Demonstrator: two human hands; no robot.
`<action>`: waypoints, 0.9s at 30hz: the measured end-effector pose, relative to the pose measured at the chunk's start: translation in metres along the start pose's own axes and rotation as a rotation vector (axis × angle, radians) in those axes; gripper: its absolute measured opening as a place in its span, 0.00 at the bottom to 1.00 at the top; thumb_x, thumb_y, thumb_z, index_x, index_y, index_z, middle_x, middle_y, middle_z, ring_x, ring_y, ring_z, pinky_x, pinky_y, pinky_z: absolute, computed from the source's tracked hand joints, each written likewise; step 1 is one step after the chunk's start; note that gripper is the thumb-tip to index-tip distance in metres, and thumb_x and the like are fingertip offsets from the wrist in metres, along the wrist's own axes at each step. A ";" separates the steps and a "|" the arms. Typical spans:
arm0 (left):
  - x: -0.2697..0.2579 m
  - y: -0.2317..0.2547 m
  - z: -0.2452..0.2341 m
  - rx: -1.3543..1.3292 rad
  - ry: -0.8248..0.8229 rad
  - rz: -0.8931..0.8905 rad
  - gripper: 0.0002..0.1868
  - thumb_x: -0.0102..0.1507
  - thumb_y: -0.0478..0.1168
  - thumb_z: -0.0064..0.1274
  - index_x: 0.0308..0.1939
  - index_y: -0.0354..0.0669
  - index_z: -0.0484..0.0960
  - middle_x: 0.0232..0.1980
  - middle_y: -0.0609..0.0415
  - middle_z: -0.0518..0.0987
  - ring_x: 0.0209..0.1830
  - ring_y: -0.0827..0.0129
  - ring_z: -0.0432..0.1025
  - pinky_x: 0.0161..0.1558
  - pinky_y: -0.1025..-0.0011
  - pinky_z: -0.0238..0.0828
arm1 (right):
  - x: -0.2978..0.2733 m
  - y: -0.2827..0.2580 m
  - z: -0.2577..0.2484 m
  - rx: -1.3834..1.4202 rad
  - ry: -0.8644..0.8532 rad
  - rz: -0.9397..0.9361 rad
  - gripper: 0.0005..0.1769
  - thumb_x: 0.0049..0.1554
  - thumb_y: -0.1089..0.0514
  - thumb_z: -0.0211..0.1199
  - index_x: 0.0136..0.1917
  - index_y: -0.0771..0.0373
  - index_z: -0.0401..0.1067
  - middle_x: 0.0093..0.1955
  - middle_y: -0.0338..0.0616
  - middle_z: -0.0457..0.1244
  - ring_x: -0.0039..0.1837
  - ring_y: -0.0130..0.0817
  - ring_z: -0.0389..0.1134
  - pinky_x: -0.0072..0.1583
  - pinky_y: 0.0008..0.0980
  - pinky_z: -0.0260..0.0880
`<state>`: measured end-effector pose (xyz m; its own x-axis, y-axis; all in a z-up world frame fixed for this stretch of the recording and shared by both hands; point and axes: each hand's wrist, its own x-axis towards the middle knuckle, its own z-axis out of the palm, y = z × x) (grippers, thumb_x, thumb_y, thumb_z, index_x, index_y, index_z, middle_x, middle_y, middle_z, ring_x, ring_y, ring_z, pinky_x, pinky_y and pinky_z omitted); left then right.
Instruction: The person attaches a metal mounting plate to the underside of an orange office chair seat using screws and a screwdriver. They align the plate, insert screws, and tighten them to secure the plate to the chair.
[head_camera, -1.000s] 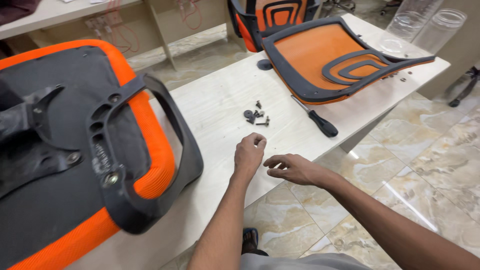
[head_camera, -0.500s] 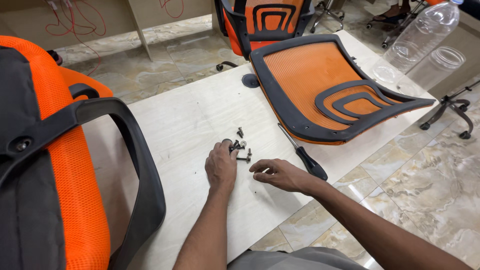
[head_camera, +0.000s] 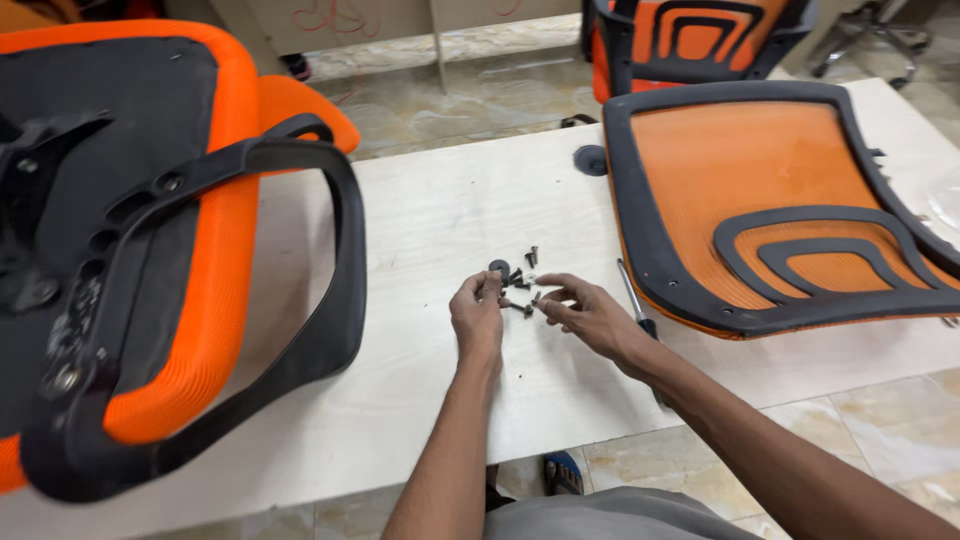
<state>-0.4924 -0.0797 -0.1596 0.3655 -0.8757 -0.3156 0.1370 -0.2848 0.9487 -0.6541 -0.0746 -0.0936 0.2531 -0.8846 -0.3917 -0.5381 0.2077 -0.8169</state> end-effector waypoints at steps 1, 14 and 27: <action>-0.006 -0.004 0.000 -0.090 -0.005 -0.034 0.16 0.68 0.50 0.51 0.47 0.41 0.82 0.38 0.58 0.81 0.34 0.73 0.73 0.35 0.72 0.68 | -0.001 -0.002 0.002 0.010 0.008 -0.049 0.28 0.59 0.48 0.60 0.72 0.52 0.66 0.56 0.41 0.69 0.56 0.33 0.70 0.57 0.36 0.72; -0.089 0.047 -0.107 -0.219 0.005 0.130 0.24 0.72 0.57 0.38 0.43 0.41 0.79 0.35 0.58 0.77 0.35 0.74 0.70 0.39 0.71 0.68 | -0.033 -0.089 0.094 0.112 -0.060 -0.394 0.14 0.57 0.56 0.68 0.54 0.65 0.79 0.44 0.44 0.71 0.45 0.28 0.67 0.46 0.33 0.68; -0.180 0.109 -0.327 -0.099 0.228 0.446 0.17 0.70 0.47 0.45 0.47 0.37 0.82 0.38 0.57 0.79 0.36 0.74 0.72 0.42 0.69 0.72 | -0.086 -0.255 0.254 0.394 -0.219 -0.906 0.09 0.62 0.63 0.67 0.56 0.60 0.75 0.42 0.35 0.67 0.44 0.20 0.65 0.47 0.22 0.68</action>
<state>-0.2422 0.1743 -0.0043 0.5985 -0.7929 0.1143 0.0042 0.1458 0.9893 -0.3343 0.0543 0.0409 0.5977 -0.6900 0.4082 0.2232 -0.3459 -0.9113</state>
